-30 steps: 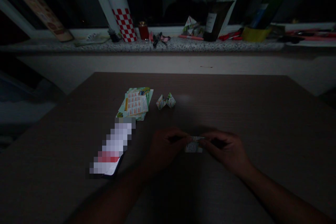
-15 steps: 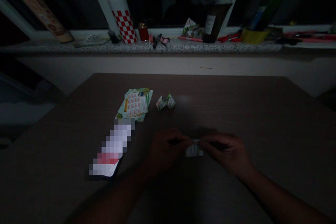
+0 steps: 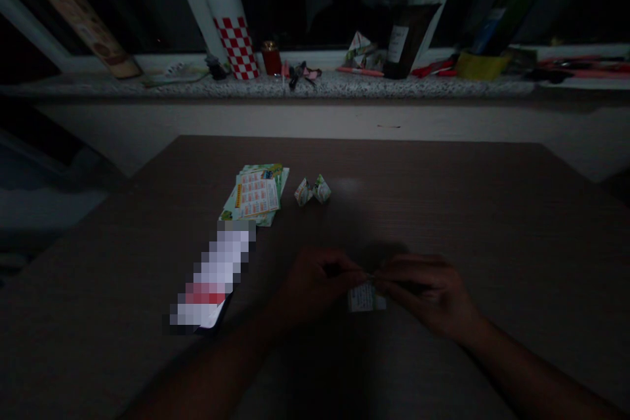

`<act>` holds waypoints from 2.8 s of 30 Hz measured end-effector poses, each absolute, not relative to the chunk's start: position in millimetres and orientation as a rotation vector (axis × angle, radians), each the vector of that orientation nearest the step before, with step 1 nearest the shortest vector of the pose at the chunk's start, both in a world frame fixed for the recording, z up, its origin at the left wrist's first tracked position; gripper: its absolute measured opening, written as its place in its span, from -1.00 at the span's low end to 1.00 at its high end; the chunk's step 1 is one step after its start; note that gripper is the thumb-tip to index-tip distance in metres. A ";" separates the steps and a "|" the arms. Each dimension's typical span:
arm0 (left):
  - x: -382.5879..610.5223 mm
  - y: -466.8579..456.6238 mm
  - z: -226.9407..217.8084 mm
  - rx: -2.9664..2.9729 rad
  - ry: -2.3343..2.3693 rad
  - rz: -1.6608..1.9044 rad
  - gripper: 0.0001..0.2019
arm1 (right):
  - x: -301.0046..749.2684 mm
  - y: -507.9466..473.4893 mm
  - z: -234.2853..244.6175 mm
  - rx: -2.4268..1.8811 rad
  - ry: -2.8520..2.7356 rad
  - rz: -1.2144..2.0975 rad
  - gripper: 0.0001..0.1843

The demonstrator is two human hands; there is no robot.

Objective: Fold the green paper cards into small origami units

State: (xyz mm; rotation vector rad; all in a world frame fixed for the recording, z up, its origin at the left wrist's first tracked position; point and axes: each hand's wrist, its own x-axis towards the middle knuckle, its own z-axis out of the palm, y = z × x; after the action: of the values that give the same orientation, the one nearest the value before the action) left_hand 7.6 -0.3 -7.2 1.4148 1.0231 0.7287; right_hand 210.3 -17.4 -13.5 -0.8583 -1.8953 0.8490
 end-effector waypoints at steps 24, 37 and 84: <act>9.3 -5.5 -4.4 1.772 1.030 0.863 -0.83 | 210.0 -13.8 -19.2 -0.965 -1.718 0.915 -0.89; 5.8 -1.4 -3.9 1.792 1.010 0.787 -0.87 | 209.5 -14.0 -17.9 -0.960 -1.746 0.969 -0.92; 9.3 -4.1 -4.6 1.383 0.972 0.842 -0.87 | 208.8 -21.4 -13.6 -1.057 -1.580 0.921 -0.86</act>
State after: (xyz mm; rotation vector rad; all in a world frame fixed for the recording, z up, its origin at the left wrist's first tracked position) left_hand 9.3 -4.1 -4.6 1.3826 0.9722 0.8418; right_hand 208.8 -21.4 -13.6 -1.0571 -1.5800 0.9215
